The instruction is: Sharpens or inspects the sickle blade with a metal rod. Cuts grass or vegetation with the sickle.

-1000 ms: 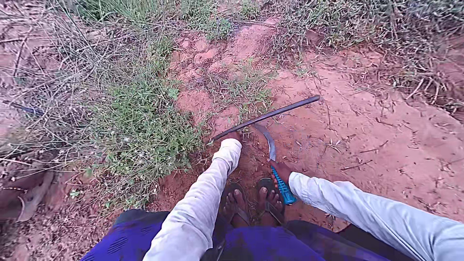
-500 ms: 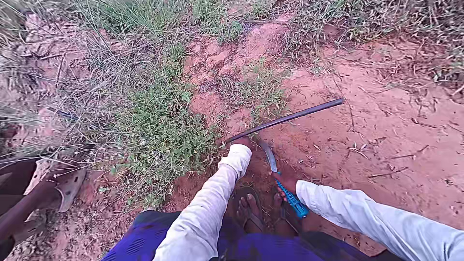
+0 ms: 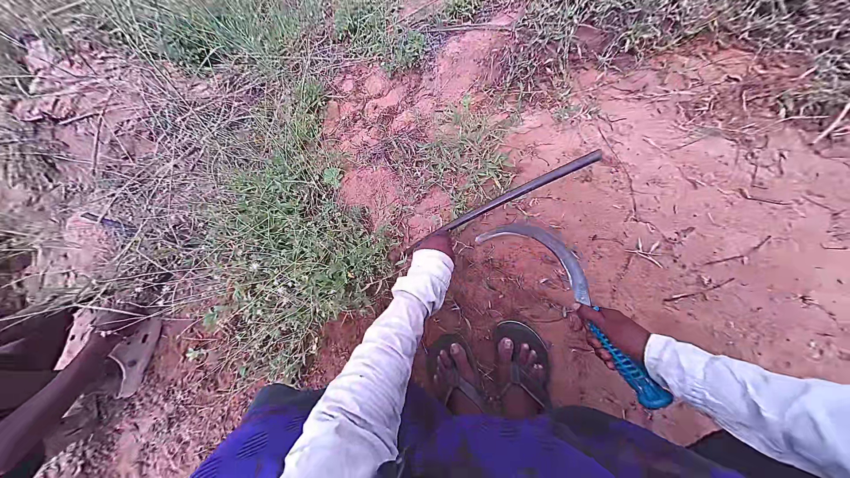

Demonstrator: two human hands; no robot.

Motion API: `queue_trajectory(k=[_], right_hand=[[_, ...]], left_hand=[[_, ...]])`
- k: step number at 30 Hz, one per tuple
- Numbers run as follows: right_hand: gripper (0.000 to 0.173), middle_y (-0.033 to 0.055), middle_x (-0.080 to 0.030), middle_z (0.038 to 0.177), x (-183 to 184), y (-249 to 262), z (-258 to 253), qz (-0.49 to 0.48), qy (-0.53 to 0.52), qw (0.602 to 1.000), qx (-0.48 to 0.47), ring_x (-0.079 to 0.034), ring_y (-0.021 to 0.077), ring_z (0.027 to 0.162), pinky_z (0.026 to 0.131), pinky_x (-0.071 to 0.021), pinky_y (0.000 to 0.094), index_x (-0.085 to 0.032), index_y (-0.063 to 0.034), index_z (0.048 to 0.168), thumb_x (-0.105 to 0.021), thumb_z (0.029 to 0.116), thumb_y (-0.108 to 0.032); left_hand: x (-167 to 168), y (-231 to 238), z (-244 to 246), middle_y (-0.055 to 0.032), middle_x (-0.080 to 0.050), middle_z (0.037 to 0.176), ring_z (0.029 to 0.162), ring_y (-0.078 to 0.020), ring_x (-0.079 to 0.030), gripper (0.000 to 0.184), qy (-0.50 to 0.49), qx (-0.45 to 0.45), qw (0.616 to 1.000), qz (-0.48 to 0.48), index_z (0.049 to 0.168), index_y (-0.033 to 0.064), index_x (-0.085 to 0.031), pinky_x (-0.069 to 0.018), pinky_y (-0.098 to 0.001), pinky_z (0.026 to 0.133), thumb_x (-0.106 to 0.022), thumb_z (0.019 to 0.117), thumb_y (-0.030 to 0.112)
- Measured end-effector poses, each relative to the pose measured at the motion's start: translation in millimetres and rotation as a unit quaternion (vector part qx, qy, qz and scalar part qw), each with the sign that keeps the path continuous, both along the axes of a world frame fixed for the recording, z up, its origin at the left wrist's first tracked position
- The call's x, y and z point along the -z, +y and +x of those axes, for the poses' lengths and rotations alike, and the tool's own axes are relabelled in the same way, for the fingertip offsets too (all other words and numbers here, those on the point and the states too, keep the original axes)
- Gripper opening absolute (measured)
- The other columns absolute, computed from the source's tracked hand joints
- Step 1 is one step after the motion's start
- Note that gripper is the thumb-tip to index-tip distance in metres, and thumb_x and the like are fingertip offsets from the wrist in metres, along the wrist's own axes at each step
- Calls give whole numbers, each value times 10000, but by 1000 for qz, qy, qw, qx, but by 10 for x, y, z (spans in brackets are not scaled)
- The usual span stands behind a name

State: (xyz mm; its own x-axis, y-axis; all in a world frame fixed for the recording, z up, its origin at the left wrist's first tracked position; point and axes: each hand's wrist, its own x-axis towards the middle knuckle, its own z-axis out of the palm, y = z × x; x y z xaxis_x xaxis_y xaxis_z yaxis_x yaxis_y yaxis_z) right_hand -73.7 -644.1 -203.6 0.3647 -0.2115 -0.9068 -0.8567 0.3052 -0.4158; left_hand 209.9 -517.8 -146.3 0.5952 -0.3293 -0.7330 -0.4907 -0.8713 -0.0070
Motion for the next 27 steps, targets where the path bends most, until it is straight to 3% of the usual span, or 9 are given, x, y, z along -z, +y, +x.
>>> queue_trajectory(k=[2, 6, 9, 12, 13, 15, 18, 21, 27], right_hand=[[402, 9, -477, 634, 99, 18, 77, 2, 12, 998, -65, -515, 135, 462, 478, -507, 296, -504, -55, 1056, -375, 1122, -430], [396, 0, -464, 593, 106, -94, 61, 26, 26, 994, -98, -493, 123, 428, 437, -490, 284, -485, -79, 995, -353, 1128, -428], [333, -5, -477, 588, -81, -413, -259, -71, -27, 990, -116, -504, 110, 433, 444, -477, 262, -543, -50, 1071, -430, 1116, -360], [306, -35, -468, 575, -222, -607, -566, -166, -73, 983, -39, -498, 81, 429, 443, -467, 247, -553, -45, 1092, -448, 1099, -332], [298, -44, -469, 566, -257, -626, -619, -174, -78, 982, -2, -499, 74, 420, 432, -471, 237, -538, -57, 1067, -427, 1109, -330], [291, -52, -473, 549, -302, -612, -683, -174, -87, 980, 38, -499, 68, 403, 413, -474, 225, -526, -75, 1019, -409, 1115, -323], [294, -42, -468, 576, -347, -588, -649, -185, -91, 978, -37, -503, 75, 427, 442, -474, 241, -550, -41, 1089, -458, 1099, -320], [342, -18, -487, 597, -301, -401, -455, -152, -79, 981, -85, -515, 95, 449, 473, -485, 261, -557, -24, 1103, -454, 1105, -350], [442, -14, -445, 560, -147, -47, 180, 11, -33, 995, 91, -479, 111, 418, 435, -475, 272, -477, -93, 906, -281, 1140, -414]], left_hand=[[33, 0, -70, -231, -505, 1537, 1429, -396, -494, 457, 6, -9, 1000, 3, 1532, 32, -450, -380, -587, 1169, -461, 1093, 161], [127, 157, -27, -251, -453, 1570, 1471, -376, -446, 551, 24, -47, 999, -6, 1572, -8, -356, -346, -526, 1214, -519, 1055, 92], [377, 305, 49, -273, -441, 1568, 1478, -380, -431, 658, 64, -20, 998, -2, 1563, -41, -349, -326, -526, 1222, -599, 1059, 300], [681, 249, -49, -315, -398, 1568, 1468, -427, -412, 1020, 100, 92, 988, 72, 1571, -78, -264, -346, -569, 1194, -795, 895, 472], [737, 188, -81, -312, -391, 1575, 1473, -422, -409, 1028, 101, 95, 987, 79, 1571, -84, -262, -344, -555, 1196, -789, 896, 485], [675, 71, -147, -284, -440, 1561, 1466, -386, -440, 798, 101, 23, 994, 37, 1550, -62, -345, -343, -534, 1204, -668, 1006, 425], [371, -15, -70, -257, -520, 1514, 1452, -368, -472, 466, 82, -52, 993, -64, 1467, -36, -513, -331, -538, 1215, -428, 1126, 269], [130, 80, 143, -304, -570, 1429, 1395, -420, -513, 447, 77, -127, 975, -165, 1425, -60, -544, -339, -568, 1188, -385, 1145, 250], [9, -9, 345, -278, -618, 1373, 1334, -372, -569, 432, 51, -144, 969, -193, 1381, -62, -588, -374, -507, 1165, -413, 1139, 249]])
